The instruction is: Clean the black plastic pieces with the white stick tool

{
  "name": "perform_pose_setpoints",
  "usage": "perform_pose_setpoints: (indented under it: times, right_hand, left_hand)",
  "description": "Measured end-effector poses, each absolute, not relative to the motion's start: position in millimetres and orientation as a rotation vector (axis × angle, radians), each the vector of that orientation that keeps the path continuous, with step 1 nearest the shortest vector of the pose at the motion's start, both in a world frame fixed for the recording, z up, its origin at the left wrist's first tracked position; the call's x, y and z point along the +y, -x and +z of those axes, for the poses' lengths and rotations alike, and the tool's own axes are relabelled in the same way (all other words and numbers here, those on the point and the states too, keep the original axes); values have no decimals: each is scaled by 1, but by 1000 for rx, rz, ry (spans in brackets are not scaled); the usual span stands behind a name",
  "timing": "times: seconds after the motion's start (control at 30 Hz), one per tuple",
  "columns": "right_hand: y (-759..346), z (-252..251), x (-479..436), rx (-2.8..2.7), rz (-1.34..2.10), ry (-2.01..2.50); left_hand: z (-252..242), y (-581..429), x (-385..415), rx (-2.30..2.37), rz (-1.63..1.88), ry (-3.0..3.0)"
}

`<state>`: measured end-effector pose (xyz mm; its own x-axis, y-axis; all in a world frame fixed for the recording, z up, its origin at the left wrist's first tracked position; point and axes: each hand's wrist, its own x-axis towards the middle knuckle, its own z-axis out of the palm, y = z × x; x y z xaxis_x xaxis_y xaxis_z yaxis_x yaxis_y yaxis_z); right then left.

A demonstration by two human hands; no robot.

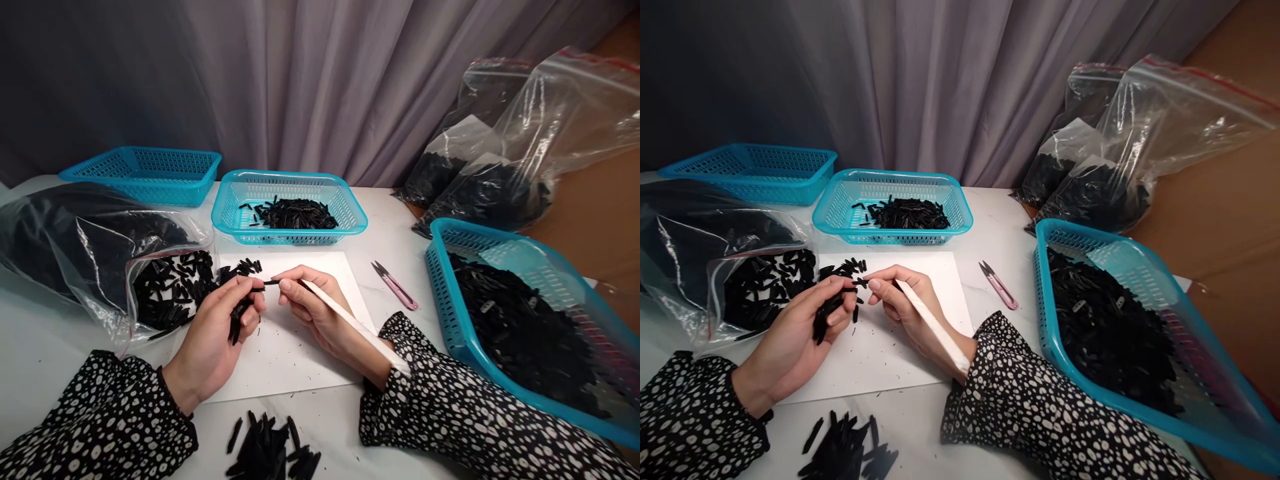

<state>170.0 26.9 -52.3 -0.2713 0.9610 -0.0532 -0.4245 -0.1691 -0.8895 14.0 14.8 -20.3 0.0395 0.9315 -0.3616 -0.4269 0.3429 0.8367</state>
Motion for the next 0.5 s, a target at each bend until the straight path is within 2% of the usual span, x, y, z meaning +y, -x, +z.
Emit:
perform_pose_setpoints:
  times: [0.5]
  right_hand:
    - [-170, -52, 29, -922, 1646, 769]
  left_hand:
    - [-23, -14, 12, 1102, 1141, -773]
